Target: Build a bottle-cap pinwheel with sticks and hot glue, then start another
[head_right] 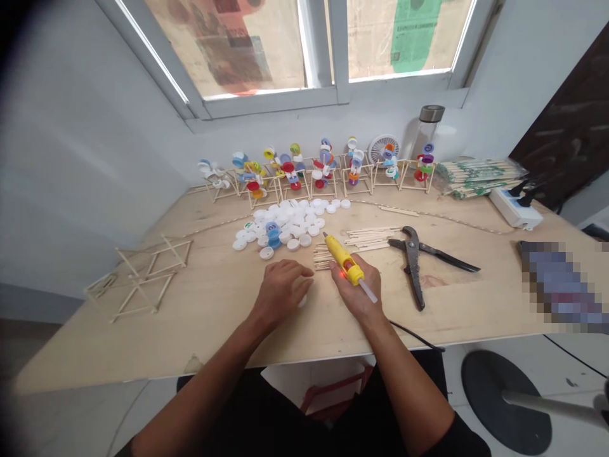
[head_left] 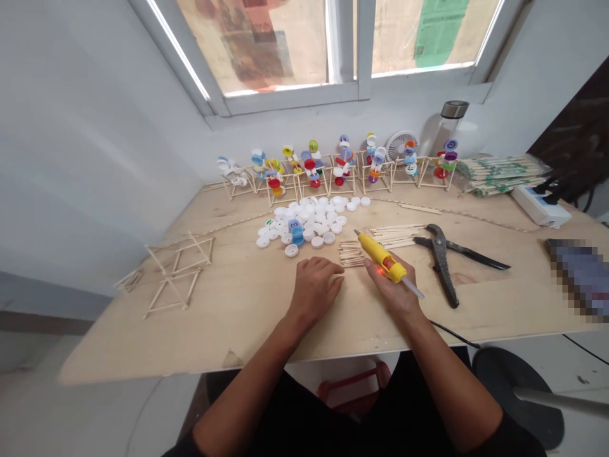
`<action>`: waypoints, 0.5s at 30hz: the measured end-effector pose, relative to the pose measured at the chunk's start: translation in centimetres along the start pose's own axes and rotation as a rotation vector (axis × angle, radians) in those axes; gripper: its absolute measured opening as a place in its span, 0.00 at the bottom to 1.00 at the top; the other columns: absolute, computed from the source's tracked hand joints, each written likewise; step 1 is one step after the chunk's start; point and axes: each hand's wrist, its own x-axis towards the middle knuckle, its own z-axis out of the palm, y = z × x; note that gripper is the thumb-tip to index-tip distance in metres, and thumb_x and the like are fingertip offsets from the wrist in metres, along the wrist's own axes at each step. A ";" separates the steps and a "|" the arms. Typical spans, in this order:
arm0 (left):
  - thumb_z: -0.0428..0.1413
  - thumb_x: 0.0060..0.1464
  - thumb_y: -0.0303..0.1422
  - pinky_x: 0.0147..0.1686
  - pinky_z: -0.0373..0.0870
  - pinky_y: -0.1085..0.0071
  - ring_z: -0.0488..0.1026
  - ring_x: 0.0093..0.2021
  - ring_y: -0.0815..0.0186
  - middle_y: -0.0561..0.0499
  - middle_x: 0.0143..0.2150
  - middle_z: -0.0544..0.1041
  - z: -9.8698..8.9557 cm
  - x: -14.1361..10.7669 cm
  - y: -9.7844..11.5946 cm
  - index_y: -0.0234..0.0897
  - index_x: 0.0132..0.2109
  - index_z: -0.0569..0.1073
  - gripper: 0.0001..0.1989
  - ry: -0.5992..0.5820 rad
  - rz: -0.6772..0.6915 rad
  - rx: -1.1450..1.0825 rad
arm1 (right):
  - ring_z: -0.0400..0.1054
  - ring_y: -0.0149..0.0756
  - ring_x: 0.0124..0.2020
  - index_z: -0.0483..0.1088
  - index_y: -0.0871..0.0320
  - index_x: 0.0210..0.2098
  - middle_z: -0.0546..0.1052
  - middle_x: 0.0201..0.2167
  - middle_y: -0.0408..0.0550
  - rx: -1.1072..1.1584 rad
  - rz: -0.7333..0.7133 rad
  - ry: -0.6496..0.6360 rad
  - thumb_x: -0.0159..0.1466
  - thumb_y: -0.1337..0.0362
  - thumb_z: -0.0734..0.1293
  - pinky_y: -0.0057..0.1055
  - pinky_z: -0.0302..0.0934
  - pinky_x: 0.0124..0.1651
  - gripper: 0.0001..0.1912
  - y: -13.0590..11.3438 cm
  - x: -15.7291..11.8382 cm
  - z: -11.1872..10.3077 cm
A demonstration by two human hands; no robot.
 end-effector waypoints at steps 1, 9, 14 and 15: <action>0.53 0.53 0.29 0.46 0.59 0.57 0.71 0.42 0.58 0.47 0.36 0.78 0.3 0.6 0.2 0.39 0.35 0.75 0.06 -0.014 0.023 0.031 | 0.59 0.31 0.21 0.64 0.55 0.26 0.67 0.20 0.40 0.015 0.004 0.014 0.58 0.50 0.65 0.28 0.56 0.25 0.15 0.0 0.0 0.0; 0.50 0.55 0.27 0.40 0.59 0.58 0.69 0.39 0.56 0.44 0.34 0.77 2.0 3.1 1.2 0.37 0.32 0.75 0.09 -0.095 0.097 0.298 | 0.57 0.30 0.19 0.61 0.55 0.22 0.63 0.17 0.38 0.073 0.019 0.051 0.56 0.51 0.66 0.28 0.53 0.24 0.16 -0.1 0.3 0.0; 0.49 0.56 0.27 0.39 0.59 0.58 0.70 0.39 0.56 0.43 0.34 0.76 2.3 3.4 1.2 0.36 0.31 0.75 0.10 -0.115 0.111 0.342 | 0.55 0.29 0.19 0.60 0.55 0.22 0.62 0.17 0.37 0.086 0.027 0.060 0.56 0.53 0.67 0.27 0.52 0.24 0.15 -0.1 0.3 0.0; 0.49 0.56 0.28 0.39 0.59 0.58 0.70 0.39 0.56 0.43 0.34 0.76 2.3 3.4 1.2 0.35 0.31 0.75 0.10 -0.118 0.114 0.344 | 0.55 0.29 0.19 0.60 0.55 0.22 0.62 0.17 0.37 0.089 0.030 0.063 0.56 0.53 0.67 0.27 0.52 0.24 0.15 -0.1 0.3 0.0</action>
